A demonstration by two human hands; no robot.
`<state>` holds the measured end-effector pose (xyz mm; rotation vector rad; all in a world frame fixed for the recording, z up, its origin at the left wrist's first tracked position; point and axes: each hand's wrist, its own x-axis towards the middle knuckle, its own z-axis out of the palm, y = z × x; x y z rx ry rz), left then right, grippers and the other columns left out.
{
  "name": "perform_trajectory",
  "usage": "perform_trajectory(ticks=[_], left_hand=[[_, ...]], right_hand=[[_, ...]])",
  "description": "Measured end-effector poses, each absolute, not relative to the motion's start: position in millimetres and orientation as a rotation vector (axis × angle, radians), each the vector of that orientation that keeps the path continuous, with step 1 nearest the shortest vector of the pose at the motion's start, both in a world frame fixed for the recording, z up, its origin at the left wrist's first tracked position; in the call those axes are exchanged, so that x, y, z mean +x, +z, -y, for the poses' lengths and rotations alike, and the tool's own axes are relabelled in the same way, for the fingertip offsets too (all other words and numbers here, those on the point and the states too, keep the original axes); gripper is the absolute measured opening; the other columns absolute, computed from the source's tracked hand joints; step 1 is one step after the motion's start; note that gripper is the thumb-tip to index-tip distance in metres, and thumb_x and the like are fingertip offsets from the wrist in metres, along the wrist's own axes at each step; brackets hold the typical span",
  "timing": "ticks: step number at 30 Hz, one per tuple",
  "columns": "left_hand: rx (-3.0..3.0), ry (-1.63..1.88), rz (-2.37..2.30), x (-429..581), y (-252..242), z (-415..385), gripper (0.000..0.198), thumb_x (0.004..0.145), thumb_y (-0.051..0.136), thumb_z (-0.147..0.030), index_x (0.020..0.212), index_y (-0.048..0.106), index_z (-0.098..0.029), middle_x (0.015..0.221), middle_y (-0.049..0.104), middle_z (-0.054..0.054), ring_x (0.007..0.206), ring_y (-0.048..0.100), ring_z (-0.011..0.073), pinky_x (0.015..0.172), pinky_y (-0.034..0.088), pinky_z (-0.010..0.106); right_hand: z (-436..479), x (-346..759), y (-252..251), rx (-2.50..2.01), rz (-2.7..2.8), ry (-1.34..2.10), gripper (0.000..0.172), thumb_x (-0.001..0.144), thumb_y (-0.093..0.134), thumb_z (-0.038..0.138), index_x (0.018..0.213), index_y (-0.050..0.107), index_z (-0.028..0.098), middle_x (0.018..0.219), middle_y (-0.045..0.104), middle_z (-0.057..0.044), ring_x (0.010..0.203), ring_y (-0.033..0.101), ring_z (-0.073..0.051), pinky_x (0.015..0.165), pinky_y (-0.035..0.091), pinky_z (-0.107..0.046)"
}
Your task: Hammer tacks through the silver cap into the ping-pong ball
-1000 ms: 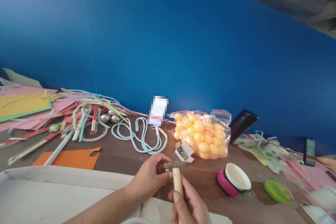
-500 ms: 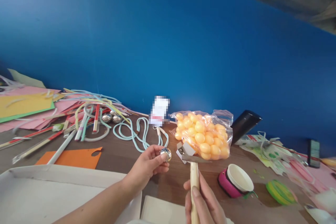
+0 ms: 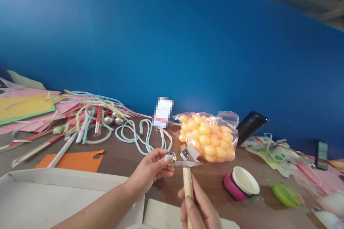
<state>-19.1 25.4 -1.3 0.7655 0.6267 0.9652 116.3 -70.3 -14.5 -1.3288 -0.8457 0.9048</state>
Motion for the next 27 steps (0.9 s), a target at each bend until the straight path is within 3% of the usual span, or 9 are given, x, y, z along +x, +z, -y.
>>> perform_trajectory(ticks=[13,27], left_hand=[[0.779,0.952,-0.65,-17.8,-2.5,-25.6,0.027,0.072,0.066,-0.035,0.089,0.056,-0.017,0.08,0.06,0.001,0.069,0.06,0.0116,0.066,0.051,0.025],[0.807,0.937,-0.673,-17.5,-3.9,-25.3,0.026,0.074,0.064,-0.035,0.088,0.054,-0.016,0.077,0.058,0.0,0.065,0.059,0.0094,0.062,0.051,0.023]], right_hand=[[69.8,118.3,-2.9,-1.35,0.799,0.945,0.061,0.068,0.067,0.048,0.122,0.056,0.021,0.076,0.062,-0.005,0.036,0.042,-0.006,0.027,0.035,-0.016],[68.1,120.3,-5.2,-1.304,0.819,0.982,0.057,0.071,0.066,0.043,0.122,0.055,0.021,0.078,0.061,-0.005,0.038,0.042,-0.006,0.027,0.034,-0.014]])
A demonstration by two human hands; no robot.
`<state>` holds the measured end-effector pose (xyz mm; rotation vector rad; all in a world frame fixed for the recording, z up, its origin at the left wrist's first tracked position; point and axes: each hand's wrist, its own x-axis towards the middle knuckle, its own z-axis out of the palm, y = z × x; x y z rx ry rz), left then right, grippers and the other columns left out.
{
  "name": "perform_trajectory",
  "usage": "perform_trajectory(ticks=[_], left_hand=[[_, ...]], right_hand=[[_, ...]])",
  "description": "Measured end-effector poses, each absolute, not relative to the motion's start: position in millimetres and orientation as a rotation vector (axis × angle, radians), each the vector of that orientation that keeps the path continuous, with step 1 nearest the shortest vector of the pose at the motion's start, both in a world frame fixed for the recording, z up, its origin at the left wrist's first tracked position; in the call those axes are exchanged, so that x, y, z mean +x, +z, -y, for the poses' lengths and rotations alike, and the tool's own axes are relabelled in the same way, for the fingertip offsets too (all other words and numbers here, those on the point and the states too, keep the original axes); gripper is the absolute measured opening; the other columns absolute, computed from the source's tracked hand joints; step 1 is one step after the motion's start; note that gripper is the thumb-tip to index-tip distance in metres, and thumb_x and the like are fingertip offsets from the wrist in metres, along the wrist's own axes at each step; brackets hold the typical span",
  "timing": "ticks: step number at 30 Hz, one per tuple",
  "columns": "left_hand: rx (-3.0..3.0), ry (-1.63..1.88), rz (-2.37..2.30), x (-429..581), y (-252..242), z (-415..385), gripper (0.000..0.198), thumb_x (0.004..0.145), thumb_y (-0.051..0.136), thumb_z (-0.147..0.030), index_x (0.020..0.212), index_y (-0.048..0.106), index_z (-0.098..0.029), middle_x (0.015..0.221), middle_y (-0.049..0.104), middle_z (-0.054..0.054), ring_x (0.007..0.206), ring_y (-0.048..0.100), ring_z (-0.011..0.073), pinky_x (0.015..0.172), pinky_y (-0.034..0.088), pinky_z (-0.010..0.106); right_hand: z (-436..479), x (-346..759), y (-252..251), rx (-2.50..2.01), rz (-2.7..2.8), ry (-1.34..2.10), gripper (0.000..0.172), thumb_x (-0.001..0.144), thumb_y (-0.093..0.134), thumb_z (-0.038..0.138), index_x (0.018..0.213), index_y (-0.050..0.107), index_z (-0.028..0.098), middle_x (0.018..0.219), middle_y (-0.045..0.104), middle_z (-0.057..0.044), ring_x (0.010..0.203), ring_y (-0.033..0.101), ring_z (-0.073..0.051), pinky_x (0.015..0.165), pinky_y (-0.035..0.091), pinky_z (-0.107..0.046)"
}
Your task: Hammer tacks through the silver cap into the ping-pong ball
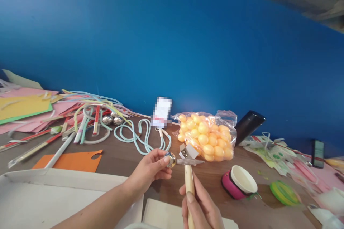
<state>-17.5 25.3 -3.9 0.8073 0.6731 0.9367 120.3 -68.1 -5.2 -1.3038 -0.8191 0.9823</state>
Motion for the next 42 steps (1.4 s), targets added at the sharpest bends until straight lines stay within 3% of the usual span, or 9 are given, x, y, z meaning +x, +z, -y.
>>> perform_trajectory(ticks=[26,42], left_hand=[[0.835,0.915,-0.664,-17.6,-7.7,-26.1,0.026,0.074,0.063,-0.035,0.087,0.057,-0.014,0.077,0.058,0.002,0.063,0.058,0.01,0.061,0.051,0.024],[0.854,0.92,-0.656,-17.5,-6.4,-23.7,0.037,0.077,0.06,-0.038,0.106,0.059,-0.016,0.084,0.059,0.005,0.069,0.059,0.0121,0.064,0.053,0.025]], right_hand=[[66.6,122.2,-8.3,-1.319,0.794,0.986,0.059,0.069,0.066,0.047,0.121,0.056,0.02,0.077,0.061,-0.005,0.035,0.041,-0.005,0.026,0.033,-0.016],[69.0,123.7,-5.6,-1.345,0.787,0.981,0.06,0.07,0.066,0.045,0.124,0.053,0.021,0.079,0.063,-0.006,0.037,0.043,-0.006,0.028,0.034,-0.016]])
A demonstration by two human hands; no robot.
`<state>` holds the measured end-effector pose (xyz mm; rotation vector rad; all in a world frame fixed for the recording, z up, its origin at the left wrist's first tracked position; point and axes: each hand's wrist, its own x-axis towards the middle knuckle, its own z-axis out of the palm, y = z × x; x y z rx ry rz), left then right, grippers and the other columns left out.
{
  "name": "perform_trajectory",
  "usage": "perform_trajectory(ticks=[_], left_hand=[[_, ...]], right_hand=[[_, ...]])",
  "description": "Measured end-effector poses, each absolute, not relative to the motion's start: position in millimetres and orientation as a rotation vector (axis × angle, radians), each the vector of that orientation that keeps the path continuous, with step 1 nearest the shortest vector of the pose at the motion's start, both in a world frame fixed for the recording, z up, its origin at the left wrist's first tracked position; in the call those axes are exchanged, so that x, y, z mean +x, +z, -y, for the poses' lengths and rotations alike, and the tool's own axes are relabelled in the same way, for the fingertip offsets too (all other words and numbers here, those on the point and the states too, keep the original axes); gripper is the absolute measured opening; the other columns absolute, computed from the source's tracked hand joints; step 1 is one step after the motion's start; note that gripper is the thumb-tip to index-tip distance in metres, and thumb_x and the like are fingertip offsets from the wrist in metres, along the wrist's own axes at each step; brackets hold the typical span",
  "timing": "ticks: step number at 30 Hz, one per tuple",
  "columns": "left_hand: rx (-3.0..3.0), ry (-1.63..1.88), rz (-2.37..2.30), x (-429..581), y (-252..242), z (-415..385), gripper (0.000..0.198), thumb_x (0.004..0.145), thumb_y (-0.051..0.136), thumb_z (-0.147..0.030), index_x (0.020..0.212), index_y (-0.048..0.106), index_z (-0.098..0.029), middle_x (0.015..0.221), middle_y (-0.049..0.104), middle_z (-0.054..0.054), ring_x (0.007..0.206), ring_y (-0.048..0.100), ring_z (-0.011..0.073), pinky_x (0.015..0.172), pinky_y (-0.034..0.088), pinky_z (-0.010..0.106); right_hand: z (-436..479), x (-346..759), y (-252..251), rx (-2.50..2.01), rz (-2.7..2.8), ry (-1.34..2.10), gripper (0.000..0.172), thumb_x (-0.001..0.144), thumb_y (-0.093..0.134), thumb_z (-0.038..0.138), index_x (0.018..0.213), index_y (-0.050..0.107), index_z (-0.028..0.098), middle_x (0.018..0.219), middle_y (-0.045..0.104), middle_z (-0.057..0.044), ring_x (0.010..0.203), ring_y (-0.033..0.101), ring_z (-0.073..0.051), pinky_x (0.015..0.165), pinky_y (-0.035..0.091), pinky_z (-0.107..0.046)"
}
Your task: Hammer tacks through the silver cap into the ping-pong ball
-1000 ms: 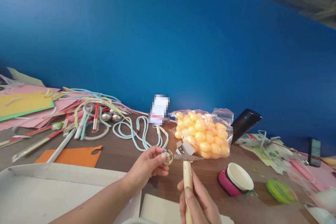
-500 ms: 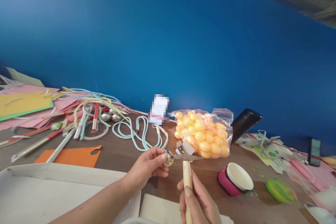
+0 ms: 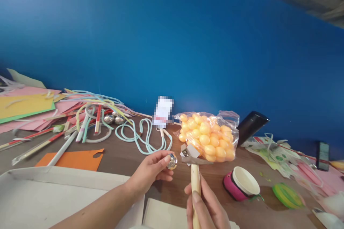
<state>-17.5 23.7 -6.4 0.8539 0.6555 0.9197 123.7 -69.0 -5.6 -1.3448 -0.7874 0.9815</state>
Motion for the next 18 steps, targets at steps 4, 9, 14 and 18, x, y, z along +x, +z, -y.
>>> perform_trajectory(ticks=[4,9,14,18], left_hand=[[0.831,0.929,-0.665,-17.4,-6.6,-24.5,0.038,0.077,0.06,-0.037,0.108,0.059,-0.016,0.082,0.057,0.004,0.068,0.058,0.0119,0.064,0.053,0.026],[0.836,0.933,-0.66,-17.2,-7.9,-25.2,0.038,0.077,0.06,-0.038,0.108,0.059,-0.016,0.083,0.057,0.004,0.068,0.058,0.0122,0.066,0.053,0.028],[0.82,0.944,-0.657,-17.1,-7.9,-25.0,0.04,0.076,0.061,-0.038,0.109,0.059,-0.016,0.084,0.057,0.004,0.068,0.058,0.012,0.065,0.053,0.027],[0.809,0.954,-0.662,-16.7,-8.0,-25.7,0.04,0.074,0.062,-0.038,0.108,0.06,-0.016,0.083,0.058,0.004,0.066,0.058,0.0117,0.064,0.054,0.027]], right_hand=[[68.6,122.7,-7.0,-1.346,0.821,1.013,0.054,0.07,0.067,0.044,0.119,0.057,0.021,0.076,0.062,-0.004,0.037,0.042,-0.005,0.028,0.034,-0.014],[66.9,122.9,-7.1,-1.333,0.839,0.994,0.057,0.07,0.065,0.047,0.121,0.056,0.02,0.076,0.061,-0.004,0.035,0.04,-0.005,0.026,0.033,-0.015],[65.5,125.8,-8.1,-1.317,0.863,0.997,0.054,0.073,0.063,0.046,0.12,0.056,0.02,0.077,0.061,-0.004,0.039,0.043,-0.007,0.028,0.035,-0.016],[64.3,126.6,-7.2,-1.313,0.905,1.023,0.051,0.076,0.061,0.043,0.122,0.055,0.02,0.076,0.061,-0.004,0.039,0.042,-0.007,0.028,0.035,-0.016]])
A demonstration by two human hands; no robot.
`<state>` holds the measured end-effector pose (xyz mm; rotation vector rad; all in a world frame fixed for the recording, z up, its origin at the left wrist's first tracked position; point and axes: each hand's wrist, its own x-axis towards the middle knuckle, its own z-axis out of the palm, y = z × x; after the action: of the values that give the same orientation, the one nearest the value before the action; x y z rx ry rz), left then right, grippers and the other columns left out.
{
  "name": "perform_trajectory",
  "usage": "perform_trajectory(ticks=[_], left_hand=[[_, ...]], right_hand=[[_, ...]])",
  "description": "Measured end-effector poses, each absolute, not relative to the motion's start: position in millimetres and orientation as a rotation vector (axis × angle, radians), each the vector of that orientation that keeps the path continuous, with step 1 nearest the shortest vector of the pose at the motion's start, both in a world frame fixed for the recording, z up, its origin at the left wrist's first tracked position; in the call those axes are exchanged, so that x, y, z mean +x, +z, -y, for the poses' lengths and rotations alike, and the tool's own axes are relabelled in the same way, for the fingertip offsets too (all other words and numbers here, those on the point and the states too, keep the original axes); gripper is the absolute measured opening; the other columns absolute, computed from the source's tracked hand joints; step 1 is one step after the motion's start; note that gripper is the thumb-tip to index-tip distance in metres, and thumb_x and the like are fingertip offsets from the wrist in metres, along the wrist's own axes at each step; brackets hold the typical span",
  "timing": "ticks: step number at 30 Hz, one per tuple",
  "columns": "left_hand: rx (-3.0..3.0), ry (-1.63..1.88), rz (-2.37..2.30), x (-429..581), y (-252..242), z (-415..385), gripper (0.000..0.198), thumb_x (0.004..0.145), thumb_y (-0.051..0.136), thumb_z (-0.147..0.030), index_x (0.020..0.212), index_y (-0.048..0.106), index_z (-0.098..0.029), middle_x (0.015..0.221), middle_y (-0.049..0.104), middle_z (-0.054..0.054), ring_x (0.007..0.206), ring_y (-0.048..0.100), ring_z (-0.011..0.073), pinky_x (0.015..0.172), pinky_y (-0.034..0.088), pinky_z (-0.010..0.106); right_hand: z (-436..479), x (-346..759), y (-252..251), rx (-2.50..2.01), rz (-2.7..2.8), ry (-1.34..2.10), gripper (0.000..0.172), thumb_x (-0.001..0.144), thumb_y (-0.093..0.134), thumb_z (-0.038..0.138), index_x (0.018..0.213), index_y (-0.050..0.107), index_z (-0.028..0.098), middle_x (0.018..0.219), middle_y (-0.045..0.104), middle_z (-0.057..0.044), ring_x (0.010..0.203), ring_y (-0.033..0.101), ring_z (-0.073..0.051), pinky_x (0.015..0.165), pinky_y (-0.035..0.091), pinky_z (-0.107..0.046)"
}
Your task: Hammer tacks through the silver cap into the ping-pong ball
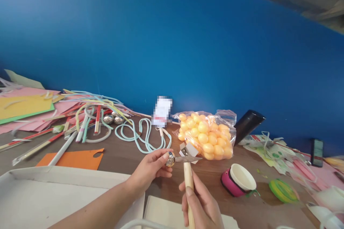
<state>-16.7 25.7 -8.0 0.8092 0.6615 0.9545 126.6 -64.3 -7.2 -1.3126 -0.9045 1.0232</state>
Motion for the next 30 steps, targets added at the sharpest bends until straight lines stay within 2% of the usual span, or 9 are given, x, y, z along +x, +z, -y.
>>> perform_trajectory(ticks=[14,21,26,30], left_hand=[[0.787,0.953,-0.674,-16.6,-4.4,-25.7,0.039,0.075,0.063,-0.037,0.107,0.06,-0.015,0.082,0.059,0.004,0.065,0.059,0.0111,0.063,0.054,0.026],[0.741,0.997,-0.671,-17.0,-6.5,-27.6,0.036,0.074,0.064,-0.034,0.104,0.061,-0.015,0.082,0.06,0.004,0.063,0.059,0.0107,0.061,0.054,0.025],[0.742,1.006,-0.648,-17.7,-6.6,-26.4,0.035,0.075,0.063,-0.033,0.105,0.061,-0.015,0.082,0.062,0.005,0.063,0.06,0.0109,0.06,0.054,0.025],[0.72,1.03,-0.638,-17.8,-9.0,-27.0,0.034,0.075,0.064,-0.034,0.103,0.061,-0.015,0.079,0.062,0.004,0.062,0.06,0.0107,0.06,0.054,0.025]], right_hand=[[60.8,123.8,-10.0,-1.258,0.982,1.046,0.048,0.081,0.054,0.042,0.124,0.051,0.02,0.078,0.058,-0.003,0.042,0.041,-0.008,0.03,0.035,-0.017],[63.4,115.6,7.6,-1.269,0.995,1.072,0.038,0.081,0.055,0.037,0.113,0.058,0.017,0.078,0.058,-0.004,0.046,0.043,-0.008,0.033,0.035,-0.017],[64.6,112.1,11.6,-1.26,0.972,1.032,0.042,0.08,0.056,0.038,0.117,0.056,0.019,0.077,0.057,-0.003,0.044,0.042,-0.008,0.032,0.035,-0.017],[64.4,112.5,11.5,-1.251,1.014,1.055,0.038,0.083,0.053,0.035,0.116,0.055,0.017,0.079,0.057,-0.004,0.046,0.042,-0.008,0.033,0.036,-0.017]])
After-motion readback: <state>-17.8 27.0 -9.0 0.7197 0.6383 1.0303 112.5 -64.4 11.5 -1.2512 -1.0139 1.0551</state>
